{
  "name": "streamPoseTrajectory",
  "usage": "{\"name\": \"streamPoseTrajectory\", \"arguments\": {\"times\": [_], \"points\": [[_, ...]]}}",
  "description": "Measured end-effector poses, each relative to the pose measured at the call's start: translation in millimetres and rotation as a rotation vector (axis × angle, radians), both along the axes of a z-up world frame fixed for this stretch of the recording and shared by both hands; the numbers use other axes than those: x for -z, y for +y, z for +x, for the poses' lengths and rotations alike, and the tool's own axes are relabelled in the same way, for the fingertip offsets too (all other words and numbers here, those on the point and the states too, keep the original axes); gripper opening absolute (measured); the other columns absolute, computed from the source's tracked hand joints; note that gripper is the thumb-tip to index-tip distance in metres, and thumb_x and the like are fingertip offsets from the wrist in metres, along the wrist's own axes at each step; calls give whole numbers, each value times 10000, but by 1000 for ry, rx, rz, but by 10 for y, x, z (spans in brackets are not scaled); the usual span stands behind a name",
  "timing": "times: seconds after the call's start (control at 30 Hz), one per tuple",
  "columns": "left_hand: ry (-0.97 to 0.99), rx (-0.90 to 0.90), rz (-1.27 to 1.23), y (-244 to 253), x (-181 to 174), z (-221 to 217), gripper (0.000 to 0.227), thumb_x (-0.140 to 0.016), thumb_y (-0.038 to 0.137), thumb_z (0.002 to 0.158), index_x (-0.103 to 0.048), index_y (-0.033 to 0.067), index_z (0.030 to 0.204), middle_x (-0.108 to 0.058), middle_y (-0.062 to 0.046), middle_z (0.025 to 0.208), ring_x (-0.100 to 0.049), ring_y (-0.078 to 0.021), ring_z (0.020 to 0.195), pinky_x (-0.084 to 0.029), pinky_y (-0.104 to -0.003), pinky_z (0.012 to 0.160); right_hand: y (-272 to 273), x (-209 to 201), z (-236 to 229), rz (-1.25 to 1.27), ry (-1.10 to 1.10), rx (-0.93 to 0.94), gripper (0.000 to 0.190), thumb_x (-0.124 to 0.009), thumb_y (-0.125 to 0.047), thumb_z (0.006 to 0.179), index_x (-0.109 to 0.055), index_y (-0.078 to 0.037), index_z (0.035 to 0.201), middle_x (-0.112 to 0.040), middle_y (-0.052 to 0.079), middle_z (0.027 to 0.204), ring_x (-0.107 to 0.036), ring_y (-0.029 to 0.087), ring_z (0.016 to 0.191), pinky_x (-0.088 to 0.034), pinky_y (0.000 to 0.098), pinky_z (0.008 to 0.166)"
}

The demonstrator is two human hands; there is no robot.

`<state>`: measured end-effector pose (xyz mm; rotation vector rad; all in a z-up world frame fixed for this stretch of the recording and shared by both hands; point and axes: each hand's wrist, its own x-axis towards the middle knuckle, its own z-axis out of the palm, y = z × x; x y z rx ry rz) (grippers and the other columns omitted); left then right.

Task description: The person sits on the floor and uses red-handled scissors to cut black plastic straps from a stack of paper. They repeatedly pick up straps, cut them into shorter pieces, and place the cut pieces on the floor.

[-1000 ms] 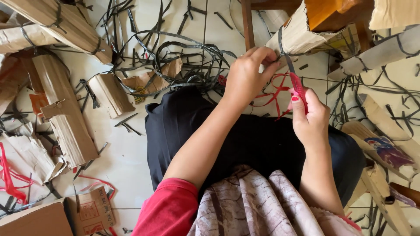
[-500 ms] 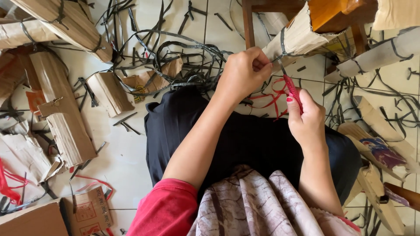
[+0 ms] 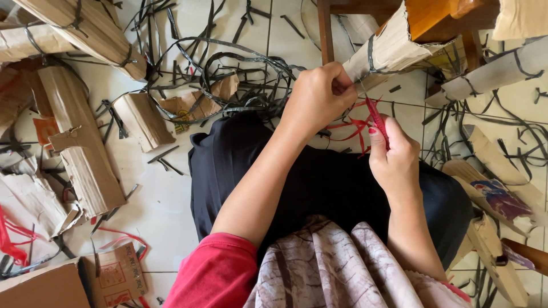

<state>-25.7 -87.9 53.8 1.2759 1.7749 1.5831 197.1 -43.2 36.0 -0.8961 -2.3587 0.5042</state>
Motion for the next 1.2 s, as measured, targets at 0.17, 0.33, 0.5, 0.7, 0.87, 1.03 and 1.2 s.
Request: {"name": "streamPoseTrajectory", "arguments": {"times": [0.17, 0.33, 0.5, 0.7, 0.87, 1.03, 1.2], "points": [[22, -6, -33, 21, 0, 0, 42, -725, 100, 771, -708, 69, 793, -694, -76, 631, -713, -210, 584, -606, -342, 532, -37, -43, -21, -26, -1, 9, 110, -628, -100, 1092, -699, -55, 1164, -681, 197, 836, -688, 440, 796, -560, 502, 706], [-10, 17, -51, 17, -23, 11, 71, -714, 116, 756, -706, 53, 788, -696, -101, 627, -715, -256, 585, -601, -391, 551, -82, -76, -112, -53, -18, 38, 102, -620, -106, 1092, -692, -67, 1152, -669, 191, 819, -690, 422, 790, -553, 500, 705], [-102, 198, -17, -10, -105, 77, 98, -736, 131, 731, -735, 51, 787, -729, -166, 689, -739, -327, 657, -593, -450, 584, -23, -266, -429, -215, -425, 149, 199, -584, -267, 1037, -704, -120, 1098, -740, 172, 911, -698, 455, 931, -546, 612, 817], [94, 78, 146, -252, -376, -115, 105, -666, 2, 778, -709, 89, 735, -739, -25, 709, -696, -115, 608, -559, -249, 564, 101, -116, -291, -401, -258, 57, 316, -536, -90, 1021, -705, -152, 1281, -750, 44, 896, -708, 220, 780, -519, 332, 745], [254, -44, -174, 18, 236, -287, 71, -744, 138, 862, -726, 100, 805, -757, -12, 744, -713, -161, 652, -555, -308, 546, 533, 132, 271, -565, -526, 117, 277, -653, -151, 971, -732, -153, 1237, -771, 60, 1109, -699, 244, 971, -474, 342, 880], [265, 215, -720, 317, 730, -178, 202, -535, 167, 955, -716, 148, 1043, -690, -38, 1043, -675, -250, 934, -540, -445, 809, 933, 1050, 1072, -405, -608, 56, 324, -743, -98, 882, -757, -222, 1180, -777, -70, 1097, -709, 185, 1036, -464, 302, 949], [310, 282, -850, 382, 838, 0, 302, -551, 302, 933, -740, 113, 1072, -684, -140, 1085, -671, -378, 1112, -489, -579, 991, 1317, 1865, 1414, -458, -1126, 230, 411, -747, -463, 900, -728, -368, 1300, -759, 82, 1272, -659, 326, 1258, -480, 502, 1071]]}}
